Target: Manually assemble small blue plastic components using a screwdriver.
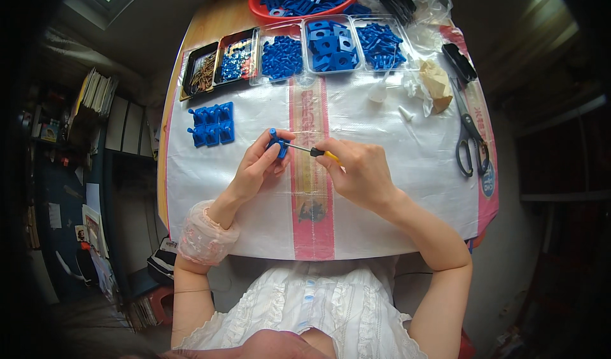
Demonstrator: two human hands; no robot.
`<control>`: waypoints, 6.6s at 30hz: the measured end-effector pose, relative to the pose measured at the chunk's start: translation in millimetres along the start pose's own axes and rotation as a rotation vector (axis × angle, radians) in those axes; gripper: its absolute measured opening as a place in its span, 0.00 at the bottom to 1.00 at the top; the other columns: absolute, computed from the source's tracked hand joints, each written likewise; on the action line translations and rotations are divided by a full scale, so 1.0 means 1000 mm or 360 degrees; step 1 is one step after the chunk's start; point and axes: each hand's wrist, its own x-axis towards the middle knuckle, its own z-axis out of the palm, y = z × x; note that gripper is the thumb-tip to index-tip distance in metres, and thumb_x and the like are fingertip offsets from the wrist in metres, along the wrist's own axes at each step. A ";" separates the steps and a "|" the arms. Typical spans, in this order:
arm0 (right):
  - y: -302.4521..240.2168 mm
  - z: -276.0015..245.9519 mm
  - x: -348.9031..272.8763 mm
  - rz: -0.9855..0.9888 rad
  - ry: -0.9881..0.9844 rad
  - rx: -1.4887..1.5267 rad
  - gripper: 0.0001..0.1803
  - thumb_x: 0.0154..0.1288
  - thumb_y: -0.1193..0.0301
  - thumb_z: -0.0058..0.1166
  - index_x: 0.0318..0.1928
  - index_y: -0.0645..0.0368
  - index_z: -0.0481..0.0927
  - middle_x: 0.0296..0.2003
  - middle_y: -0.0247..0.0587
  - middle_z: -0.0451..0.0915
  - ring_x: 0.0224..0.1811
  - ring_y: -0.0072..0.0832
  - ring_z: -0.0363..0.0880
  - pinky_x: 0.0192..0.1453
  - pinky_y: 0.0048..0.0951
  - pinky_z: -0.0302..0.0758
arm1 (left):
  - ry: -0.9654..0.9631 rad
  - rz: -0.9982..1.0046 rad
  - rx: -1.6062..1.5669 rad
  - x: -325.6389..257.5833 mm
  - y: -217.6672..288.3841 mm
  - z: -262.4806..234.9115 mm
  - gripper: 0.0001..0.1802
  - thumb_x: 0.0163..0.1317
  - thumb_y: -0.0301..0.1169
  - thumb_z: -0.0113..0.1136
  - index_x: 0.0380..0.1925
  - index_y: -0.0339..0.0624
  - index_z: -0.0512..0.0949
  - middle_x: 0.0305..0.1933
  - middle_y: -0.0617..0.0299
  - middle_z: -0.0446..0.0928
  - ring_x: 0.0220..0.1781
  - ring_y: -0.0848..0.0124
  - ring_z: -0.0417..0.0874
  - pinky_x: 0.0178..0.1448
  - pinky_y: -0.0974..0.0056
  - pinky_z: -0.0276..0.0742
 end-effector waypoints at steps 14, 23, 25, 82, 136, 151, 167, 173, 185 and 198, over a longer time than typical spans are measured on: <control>0.001 -0.001 0.002 0.0697 -0.0385 0.0711 0.10 0.74 0.73 0.55 0.49 0.63 0.85 0.20 0.37 0.80 0.22 0.19 0.78 0.29 0.25 0.72 | 0.0019 0.0057 0.0180 0.000 0.002 0.001 0.17 0.81 0.34 0.43 0.62 0.37 0.71 0.34 0.68 0.71 0.33 0.81 0.66 0.39 0.74 0.64; 0.012 0.000 0.011 0.0163 -0.0132 0.0423 0.18 0.58 0.75 0.71 0.43 0.62 0.74 0.35 0.42 0.79 0.32 0.39 0.83 0.37 0.35 0.80 | 0.0049 0.0043 0.0076 0.002 -0.002 -0.004 0.15 0.82 0.31 0.43 0.63 0.41 0.70 0.34 0.69 0.70 0.33 0.82 0.66 0.39 0.76 0.64; 0.018 -0.004 0.014 0.0029 -0.0118 0.0330 0.19 0.55 0.78 0.73 0.41 0.62 0.74 0.36 0.41 0.77 0.34 0.35 0.82 0.37 0.33 0.80 | 0.0086 0.0059 0.0084 0.003 0.000 0.002 0.16 0.82 0.31 0.44 0.64 0.43 0.68 0.35 0.68 0.71 0.33 0.82 0.67 0.40 0.76 0.65; 0.048 0.001 0.009 -0.0187 0.0000 0.0142 0.16 0.54 0.71 0.74 0.46 0.52 0.90 0.29 0.35 0.82 0.25 0.33 0.81 0.29 0.33 0.76 | -0.0031 -0.0195 -0.0153 0.005 0.002 -0.017 0.32 0.80 0.55 0.42 0.53 0.34 0.78 0.40 0.60 0.78 0.36 0.74 0.76 0.42 0.70 0.70; 0.045 -0.001 0.010 -0.0216 0.0012 -0.0014 0.13 0.56 0.71 0.73 0.43 0.55 0.87 0.31 0.33 0.84 0.28 0.31 0.85 0.32 0.31 0.78 | 0.0127 -0.0249 -0.0236 0.005 0.003 -0.008 0.22 0.81 0.32 0.48 0.69 0.36 0.63 0.55 0.47 0.80 0.42 0.72 0.82 0.43 0.72 0.75; 0.040 -0.003 0.008 -0.0396 0.0016 -0.0150 0.14 0.56 0.69 0.73 0.43 0.54 0.87 0.26 0.33 0.82 0.23 0.30 0.81 0.28 0.32 0.76 | 0.0038 -0.0289 -0.0209 0.006 0.000 -0.012 0.12 0.83 0.34 0.45 0.56 0.38 0.69 0.50 0.52 0.81 0.40 0.77 0.81 0.47 0.71 0.77; 0.046 0.002 0.008 -0.0221 -0.0060 0.0006 0.12 0.59 0.69 0.71 0.44 0.55 0.86 0.31 0.36 0.86 0.29 0.33 0.86 0.32 0.32 0.79 | 0.0064 -0.0240 -0.0186 0.006 -0.002 -0.010 0.10 0.83 0.34 0.44 0.53 0.39 0.66 0.49 0.48 0.81 0.41 0.74 0.83 0.48 0.70 0.79; 0.040 -0.001 0.010 -0.0090 -0.0040 0.0088 0.16 0.57 0.73 0.72 0.43 0.58 0.80 0.31 0.38 0.84 0.31 0.36 0.87 0.35 0.32 0.81 | 0.0093 -0.0239 -0.0222 0.006 -0.002 -0.011 0.09 0.83 0.33 0.44 0.53 0.40 0.66 0.49 0.48 0.80 0.41 0.74 0.82 0.47 0.71 0.78; 0.042 -0.008 0.011 -0.0211 -0.0027 -0.0096 0.10 0.58 0.68 0.73 0.36 0.58 0.85 0.29 0.36 0.82 0.25 0.32 0.82 0.29 0.32 0.76 | 0.0131 -0.0252 -0.0293 0.006 0.002 -0.009 0.10 0.83 0.33 0.44 0.54 0.38 0.68 0.49 0.49 0.80 0.42 0.73 0.81 0.48 0.69 0.79; 0.026 -0.016 0.014 0.0180 -0.0258 0.0106 0.17 0.63 0.63 0.71 0.43 0.58 0.78 0.28 0.42 0.83 0.29 0.43 0.85 0.33 0.37 0.78 | 0.0117 -0.0223 -0.0270 0.004 0.000 -0.011 0.10 0.82 0.33 0.44 0.55 0.38 0.67 0.49 0.48 0.80 0.43 0.72 0.82 0.49 0.67 0.79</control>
